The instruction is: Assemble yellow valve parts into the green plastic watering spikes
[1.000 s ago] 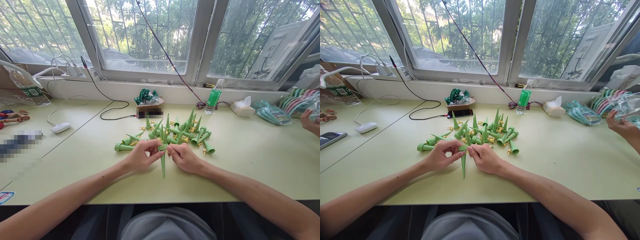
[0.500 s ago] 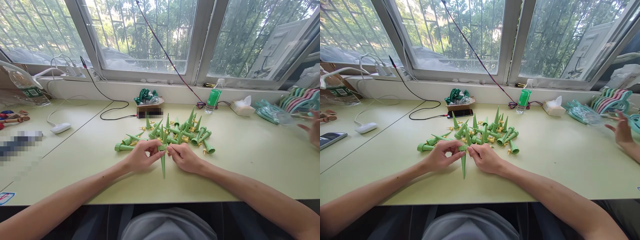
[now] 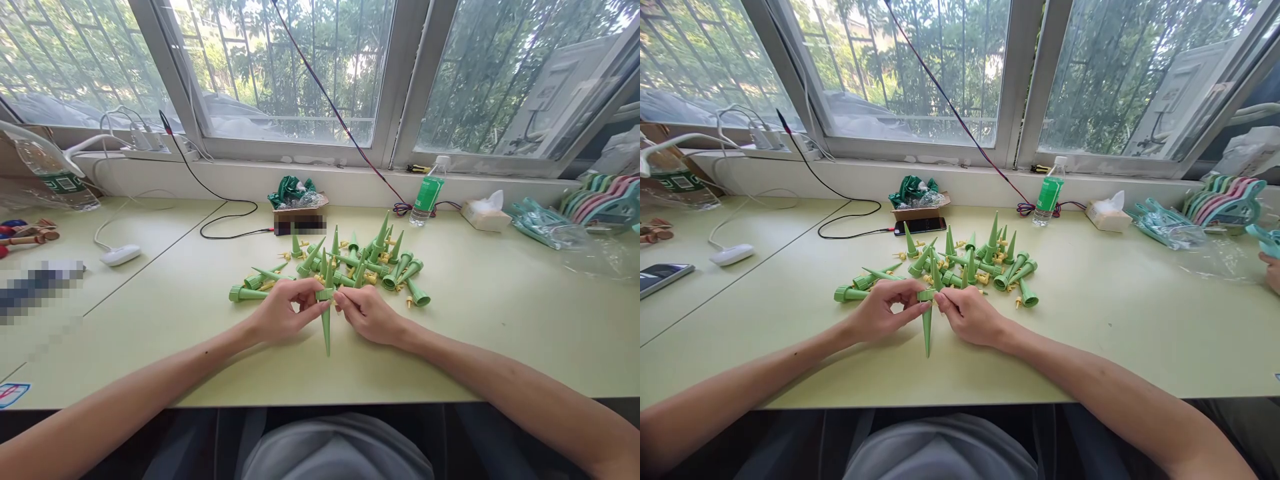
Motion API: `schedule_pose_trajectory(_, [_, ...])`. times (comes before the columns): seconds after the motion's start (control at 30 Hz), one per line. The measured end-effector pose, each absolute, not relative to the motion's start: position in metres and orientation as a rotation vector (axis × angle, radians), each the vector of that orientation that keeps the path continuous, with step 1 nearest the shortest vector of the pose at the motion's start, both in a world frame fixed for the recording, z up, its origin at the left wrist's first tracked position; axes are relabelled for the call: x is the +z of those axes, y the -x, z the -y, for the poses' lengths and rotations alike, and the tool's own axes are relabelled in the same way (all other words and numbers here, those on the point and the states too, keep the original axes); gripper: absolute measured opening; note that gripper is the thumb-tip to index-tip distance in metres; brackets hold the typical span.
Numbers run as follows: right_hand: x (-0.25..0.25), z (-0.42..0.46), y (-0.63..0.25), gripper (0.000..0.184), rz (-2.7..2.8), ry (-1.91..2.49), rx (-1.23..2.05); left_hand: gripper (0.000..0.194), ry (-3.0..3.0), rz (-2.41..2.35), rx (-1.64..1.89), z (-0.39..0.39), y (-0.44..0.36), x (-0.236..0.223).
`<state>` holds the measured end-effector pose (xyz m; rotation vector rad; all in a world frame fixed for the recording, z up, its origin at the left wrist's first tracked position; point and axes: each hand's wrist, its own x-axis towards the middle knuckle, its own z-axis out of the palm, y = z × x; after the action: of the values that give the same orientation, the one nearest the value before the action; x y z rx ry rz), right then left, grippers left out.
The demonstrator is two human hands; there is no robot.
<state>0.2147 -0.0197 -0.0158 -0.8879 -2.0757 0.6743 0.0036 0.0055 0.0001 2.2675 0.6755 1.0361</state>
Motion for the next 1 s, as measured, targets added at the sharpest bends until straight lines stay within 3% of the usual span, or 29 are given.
schedule_pose_trajectory(0.57, [-0.0103,0.022,-0.2133,0.045,2.019,0.948,0.78,0.011,-2.281,-0.679,1.057,-0.004,-0.0033,-0.0003])
schedule_pose_trajectory(1.0, [-0.0201,0.0188,-0.2125,0.041,1.975,0.977,0.601,0.016,-2.27,-0.739,1.08,-0.0046,-0.005,-0.0006])
